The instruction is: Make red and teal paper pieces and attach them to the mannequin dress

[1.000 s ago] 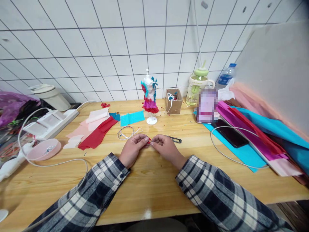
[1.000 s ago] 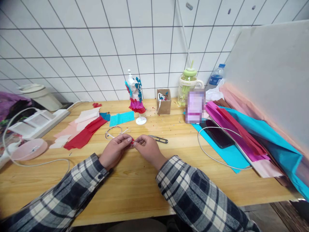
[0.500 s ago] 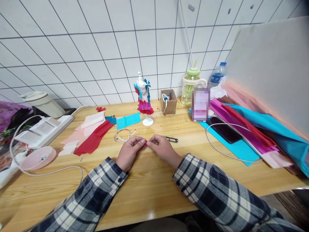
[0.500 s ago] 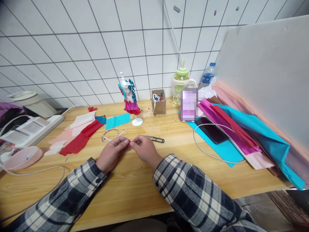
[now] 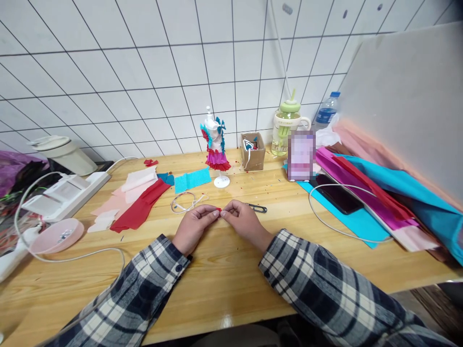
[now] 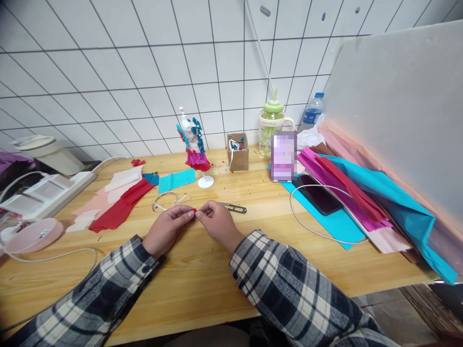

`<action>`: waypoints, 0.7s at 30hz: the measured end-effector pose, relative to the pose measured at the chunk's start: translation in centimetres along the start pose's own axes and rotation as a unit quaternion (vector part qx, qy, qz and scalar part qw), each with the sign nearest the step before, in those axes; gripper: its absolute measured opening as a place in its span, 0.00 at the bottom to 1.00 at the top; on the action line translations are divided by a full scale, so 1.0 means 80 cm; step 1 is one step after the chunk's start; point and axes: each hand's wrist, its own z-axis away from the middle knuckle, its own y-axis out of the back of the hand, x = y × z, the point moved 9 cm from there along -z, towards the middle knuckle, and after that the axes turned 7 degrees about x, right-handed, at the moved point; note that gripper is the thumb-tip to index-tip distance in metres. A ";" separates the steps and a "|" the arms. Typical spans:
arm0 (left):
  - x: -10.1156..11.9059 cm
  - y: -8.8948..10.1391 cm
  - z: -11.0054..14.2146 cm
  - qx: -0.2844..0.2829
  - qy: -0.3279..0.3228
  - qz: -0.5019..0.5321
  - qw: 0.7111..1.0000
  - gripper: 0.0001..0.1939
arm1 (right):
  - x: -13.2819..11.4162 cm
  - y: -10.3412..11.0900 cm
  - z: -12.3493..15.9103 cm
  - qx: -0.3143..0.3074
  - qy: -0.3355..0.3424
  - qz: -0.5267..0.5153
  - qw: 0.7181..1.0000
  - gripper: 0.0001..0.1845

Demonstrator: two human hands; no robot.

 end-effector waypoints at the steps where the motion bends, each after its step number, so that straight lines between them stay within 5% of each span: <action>1: 0.001 0.000 0.000 0.001 -0.003 -0.012 1.000 0.14 | 0.000 0.000 0.000 -0.001 -0.006 -0.003 1.000 0.06; 6: 0.007 -0.001 0.003 0.001 -0.019 -0.065 0.998 0.14 | -0.003 0.004 -0.001 0.008 -0.004 0.015 1.000 0.07; 13: 0.004 0.003 -0.001 0.012 -0.029 -0.004 1.000 0.12 | 0.002 -0.001 -0.003 -0.012 -0.005 -0.002 1.000 0.07; 21: -0.008 -0.006 0.001 -0.035 0.041 0.068 0.996 0.17 | 0.003 0.005 -0.005 0.001 -0.020 -0.034 0.999 0.07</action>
